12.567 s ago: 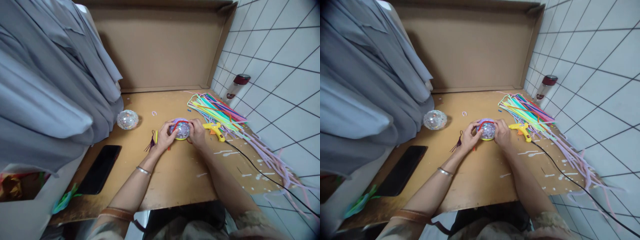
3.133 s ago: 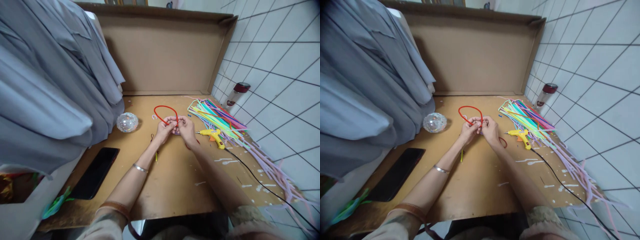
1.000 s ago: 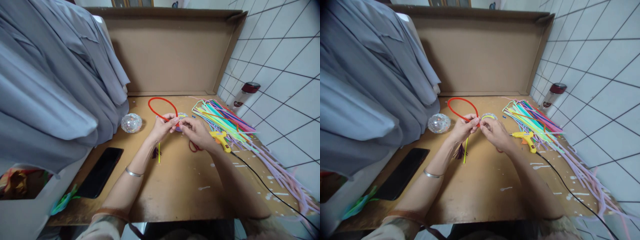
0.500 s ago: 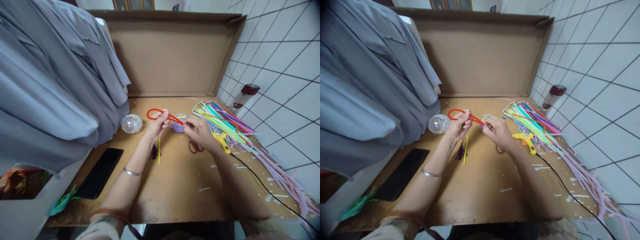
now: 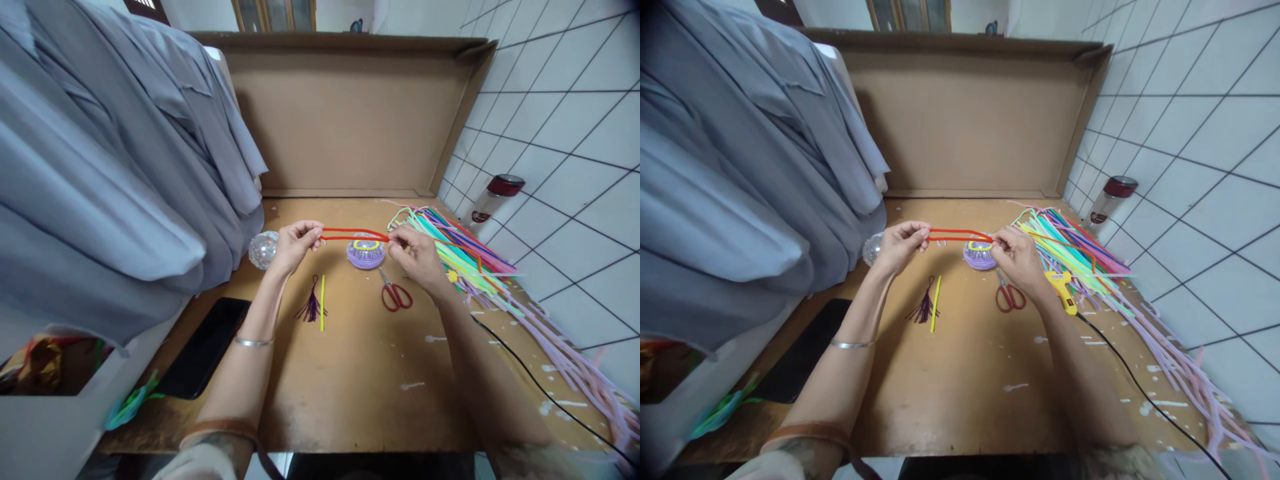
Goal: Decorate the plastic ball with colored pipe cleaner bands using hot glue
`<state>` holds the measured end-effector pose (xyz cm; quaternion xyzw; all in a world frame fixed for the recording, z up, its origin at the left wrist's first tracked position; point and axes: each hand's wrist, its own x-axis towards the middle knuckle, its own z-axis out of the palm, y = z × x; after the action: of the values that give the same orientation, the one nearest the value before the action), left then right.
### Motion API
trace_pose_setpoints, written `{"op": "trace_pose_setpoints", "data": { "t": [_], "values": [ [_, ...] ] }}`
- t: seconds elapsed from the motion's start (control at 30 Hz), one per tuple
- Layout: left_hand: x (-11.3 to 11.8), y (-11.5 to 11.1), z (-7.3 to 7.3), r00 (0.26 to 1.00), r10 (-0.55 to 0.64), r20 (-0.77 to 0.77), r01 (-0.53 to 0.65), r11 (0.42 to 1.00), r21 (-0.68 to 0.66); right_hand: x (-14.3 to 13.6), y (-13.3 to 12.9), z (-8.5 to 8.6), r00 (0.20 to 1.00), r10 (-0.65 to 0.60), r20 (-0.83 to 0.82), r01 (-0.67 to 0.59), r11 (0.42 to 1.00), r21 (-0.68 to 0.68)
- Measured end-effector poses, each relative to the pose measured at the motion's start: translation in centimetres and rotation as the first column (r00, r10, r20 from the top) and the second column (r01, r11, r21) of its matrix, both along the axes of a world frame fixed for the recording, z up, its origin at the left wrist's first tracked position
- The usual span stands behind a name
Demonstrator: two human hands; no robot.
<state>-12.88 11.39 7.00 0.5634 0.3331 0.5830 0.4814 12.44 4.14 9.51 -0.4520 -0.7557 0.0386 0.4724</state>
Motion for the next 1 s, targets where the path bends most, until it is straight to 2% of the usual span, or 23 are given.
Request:
{"op": "trace_pose_setpoints", "data": {
  "t": [0.1, 0.17, 0.27, 0.33, 0.4, 0.5, 0.53, 0.63, 0.7, 0.77, 0.87, 1.0],
  "values": [
    [-0.1, 0.3, -0.7, 0.976, 0.083, -0.202, -0.066, 0.994, 0.091, -0.1, 0.0, -0.3, 0.999, -0.013, 0.034, 0.014, 1.0, -0.013],
    [-0.2, 0.1, -0.8, 0.895, 0.171, -0.412, -0.092, 0.975, 0.204, -0.3, -0.1, -0.4, 0.995, -0.017, 0.102, 0.021, 0.999, -0.039],
    [0.2, -1.0, 0.0, 0.745, 0.289, -0.601, -0.042, 0.92, 0.39, -0.8, -0.4, -0.4, 0.969, -0.014, 0.248, 0.033, 0.997, -0.07],
    [1.0, -2.2, 1.0, 0.718, 0.314, -0.622, 0.04, 0.873, 0.486, -1.3, -0.6, -0.3, 0.947, 0.003, 0.322, 0.027, 0.996, -0.089],
    [2.3, -3.4, 1.6, 0.684, 0.297, -0.666, 0.14, 0.842, 0.52, -1.8, -0.8, -0.2, 0.936, 0.034, 0.349, 0.001, 0.995, -0.101],
    [4.4, -4.5, 1.4, 0.64, 0.135, -0.757, 0.329, 0.842, 0.428, -2.1, -1.2, 0.0, 0.953, 0.062, 0.297, -0.03, 0.993, -0.112],
    [5.0, -4.7, 1.1, 0.653, 0.073, -0.754, 0.371, 0.837, 0.402, -2.1, -1.2, 0.1, 0.964, 0.063, 0.258, -0.034, 0.993, -0.116],
    [6.2, -4.9, 0.2, 0.774, 0.016, -0.632, 0.294, 0.876, 0.382, -1.9, -1.4, 0.4, 0.995, 0.07, 0.066, -0.062, 0.991, -0.119],
    [6.6, -5.1, 0.1, 0.873, -0.077, -0.481, 0.255, 0.914, 0.316, -1.9, -1.4, 0.6, 0.988, 0.075, -0.135, -0.091, 0.988, -0.121],
    [6.8, -5.3, 0.3, 0.929, -0.242, -0.281, 0.3, 0.936, 0.183, -1.9, -1.4, 0.7, 0.941, 0.076, -0.33, -0.126, 0.983, -0.134],
    [6.9, -5.6, 0.7, 0.899, -0.437, -0.027, 0.437, 0.899, 0.01, -2.1, -1.2, 0.5, 0.872, 0.105, -0.478, -0.196, 0.97, -0.145],
    [7.0, -5.9, 0.8, 0.857, -0.51, 0.081, 0.515, 0.853, -0.078, -2.8, -1.1, 0.1, 0.836, 0.174, -0.52, -0.276, 0.953, -0.125]
  ]
}}
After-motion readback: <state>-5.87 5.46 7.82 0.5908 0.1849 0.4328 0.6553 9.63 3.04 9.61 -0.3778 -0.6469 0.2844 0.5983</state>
